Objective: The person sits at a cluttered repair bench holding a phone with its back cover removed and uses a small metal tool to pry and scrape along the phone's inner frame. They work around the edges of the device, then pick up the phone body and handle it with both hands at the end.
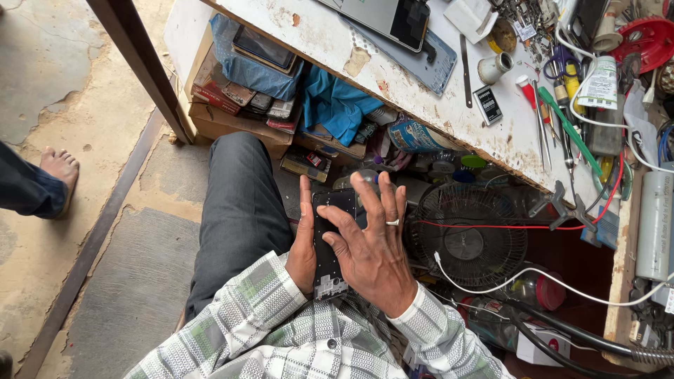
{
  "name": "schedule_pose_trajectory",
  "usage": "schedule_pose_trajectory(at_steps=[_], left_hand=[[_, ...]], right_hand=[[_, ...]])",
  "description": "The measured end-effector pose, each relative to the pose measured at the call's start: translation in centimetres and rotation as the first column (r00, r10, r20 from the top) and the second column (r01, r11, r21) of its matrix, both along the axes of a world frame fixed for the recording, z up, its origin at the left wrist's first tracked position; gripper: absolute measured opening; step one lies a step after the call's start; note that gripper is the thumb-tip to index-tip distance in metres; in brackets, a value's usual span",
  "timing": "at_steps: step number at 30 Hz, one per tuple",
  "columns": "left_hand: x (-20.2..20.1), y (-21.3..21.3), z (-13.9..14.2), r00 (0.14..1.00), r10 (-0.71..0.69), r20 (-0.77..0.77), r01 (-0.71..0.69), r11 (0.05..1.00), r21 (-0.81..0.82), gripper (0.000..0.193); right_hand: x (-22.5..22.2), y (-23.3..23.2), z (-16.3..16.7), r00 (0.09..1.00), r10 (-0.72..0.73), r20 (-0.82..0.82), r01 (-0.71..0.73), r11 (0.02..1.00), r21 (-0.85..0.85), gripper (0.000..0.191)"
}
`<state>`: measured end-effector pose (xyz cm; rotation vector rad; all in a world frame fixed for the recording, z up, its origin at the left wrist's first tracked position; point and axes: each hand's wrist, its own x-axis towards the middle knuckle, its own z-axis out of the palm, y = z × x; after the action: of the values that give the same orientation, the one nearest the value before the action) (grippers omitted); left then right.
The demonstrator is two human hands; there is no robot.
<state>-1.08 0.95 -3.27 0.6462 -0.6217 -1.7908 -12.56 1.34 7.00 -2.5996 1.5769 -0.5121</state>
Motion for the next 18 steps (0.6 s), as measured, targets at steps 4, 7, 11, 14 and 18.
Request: schedule_pose_trajectory(at_steps=[4,7,11,14,18], left_hand=[[0.0,0.17,-0.15,0.997,-0.028,-0.076,0.029,0.999,0.013,0.061],[-0.05,0.29,-0.33,0.997,-0.029,-0.07,0.026,0.999,-0.046,0.06],[0.15,0.56,-0.42,1.0,-0.005,0.015,0.007,0.995,-0.104,0.06],[0.2,0.42,-0.36,0.997,0.019,0.077,-0.01,0.994,-0.112,0.06],[0.08,0.42,-0.14,0.992,-0.044,-0.115,0.042,0.999,-0.017,0.062]], right_hand=[[-0.11,0.09,0.13,0.999,-0.01,-0.034,0.01,1.0,0.01,0.045],[-0.12,0.1,0.26,0.999,-0.008,-0.032,0.008,1.0,-0.002,0.043],[-0.01,0.2,0.37,0.999,-0.008,-0.032,0.008,1.0,0.004,0.047],[0.1,0.26,0.29,1.0,0.008,-0.026,-0.008,1.0,-0.003,0.047],[-0.16,0.49,0.15,1.0,0.001,-0.017,-0.001,1.0,0.001,0.047]])
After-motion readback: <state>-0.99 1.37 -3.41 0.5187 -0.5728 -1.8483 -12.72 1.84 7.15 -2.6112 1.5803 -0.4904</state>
